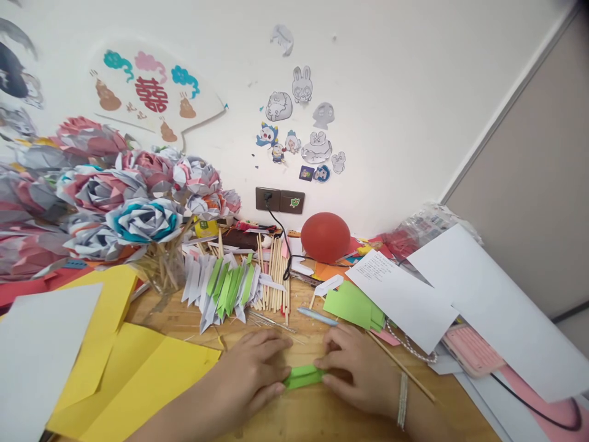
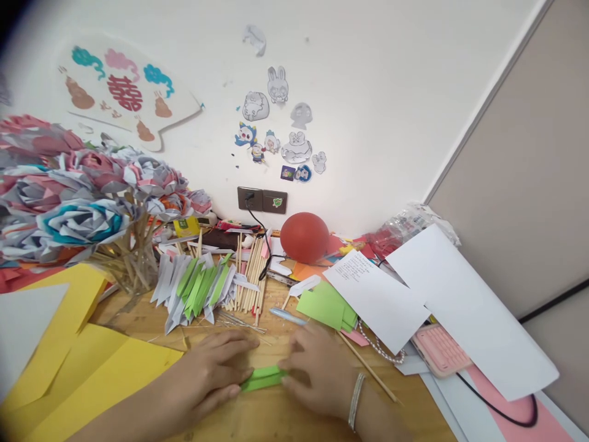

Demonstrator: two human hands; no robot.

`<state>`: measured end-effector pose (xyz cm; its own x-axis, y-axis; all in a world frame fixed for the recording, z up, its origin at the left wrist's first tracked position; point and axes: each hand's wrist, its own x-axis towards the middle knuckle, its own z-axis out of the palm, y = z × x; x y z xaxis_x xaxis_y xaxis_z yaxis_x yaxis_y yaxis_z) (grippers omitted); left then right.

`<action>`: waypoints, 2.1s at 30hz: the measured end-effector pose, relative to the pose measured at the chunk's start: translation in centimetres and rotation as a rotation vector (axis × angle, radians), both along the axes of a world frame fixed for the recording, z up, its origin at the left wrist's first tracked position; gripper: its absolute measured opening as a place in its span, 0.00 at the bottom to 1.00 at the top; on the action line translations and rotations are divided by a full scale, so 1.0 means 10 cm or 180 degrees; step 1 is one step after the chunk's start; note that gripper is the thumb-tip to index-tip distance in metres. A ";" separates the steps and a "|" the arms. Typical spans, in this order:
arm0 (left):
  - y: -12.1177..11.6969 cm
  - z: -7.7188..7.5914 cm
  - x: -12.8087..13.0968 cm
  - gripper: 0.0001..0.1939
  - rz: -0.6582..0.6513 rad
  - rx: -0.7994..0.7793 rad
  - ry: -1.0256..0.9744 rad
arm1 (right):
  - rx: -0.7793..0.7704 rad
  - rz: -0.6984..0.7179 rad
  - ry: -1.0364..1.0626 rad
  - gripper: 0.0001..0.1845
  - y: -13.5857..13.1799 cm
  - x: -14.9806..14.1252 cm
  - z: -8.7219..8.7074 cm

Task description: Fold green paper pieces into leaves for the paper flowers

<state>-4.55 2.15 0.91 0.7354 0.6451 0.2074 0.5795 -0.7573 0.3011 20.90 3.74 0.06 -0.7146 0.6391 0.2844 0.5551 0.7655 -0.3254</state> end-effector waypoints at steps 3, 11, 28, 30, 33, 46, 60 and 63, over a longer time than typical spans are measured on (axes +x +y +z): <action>-0.01 -0.08 0.09 0.06 0.0151 0.0236 -0.0162 | -0.0086 -0.0391 0.0121 0.07 -0.02 -0.13 -0.09; -0.07 -0.28 0.18 0.05 0.0075 0.1017 0.0217 | 0.0762 0.0165 -0.0112 0.07 -0.03 -0.25 -0.14; -0.07 -0.23 0.23 0.06 0.0964 0.0634 0.0386 | -0.0279 -0.0646 0.0293 0.08 -0.04 -0.30 -0.16; -0.06 -0.18 0.23 0.05 0.1138 0.0318 0.0534 | -0.0389 -0.0910 0.0170 0.08 -0.02 -0.30 -0.16; -0.07 -0.13 0.23 0.05 0.1467 -0.0096 0.0626 | -0.0554 -0.1104 0.0042 0.09 0.00 -0.31 -0.15; -0.09 -0.06 0.28 0.02 0.1420 -0.0760 0.0258 | -0.0324 -0.0669 -0.0225 0.09 -0.01 -0.32 -0.17; -0.13 -0.11 0.26 0.06 0.1222 -0.0735 0.0027 | -0.0484 -0.0555 0.0454 0.08 -0.11 -0.38 -0.19; -0.13 -0.08 0.25 0.08 0.1255 -0.0869 -0.0167 | -0.0523 -0.0657 0.0665 0.08 -0.11 -0.36 -0.18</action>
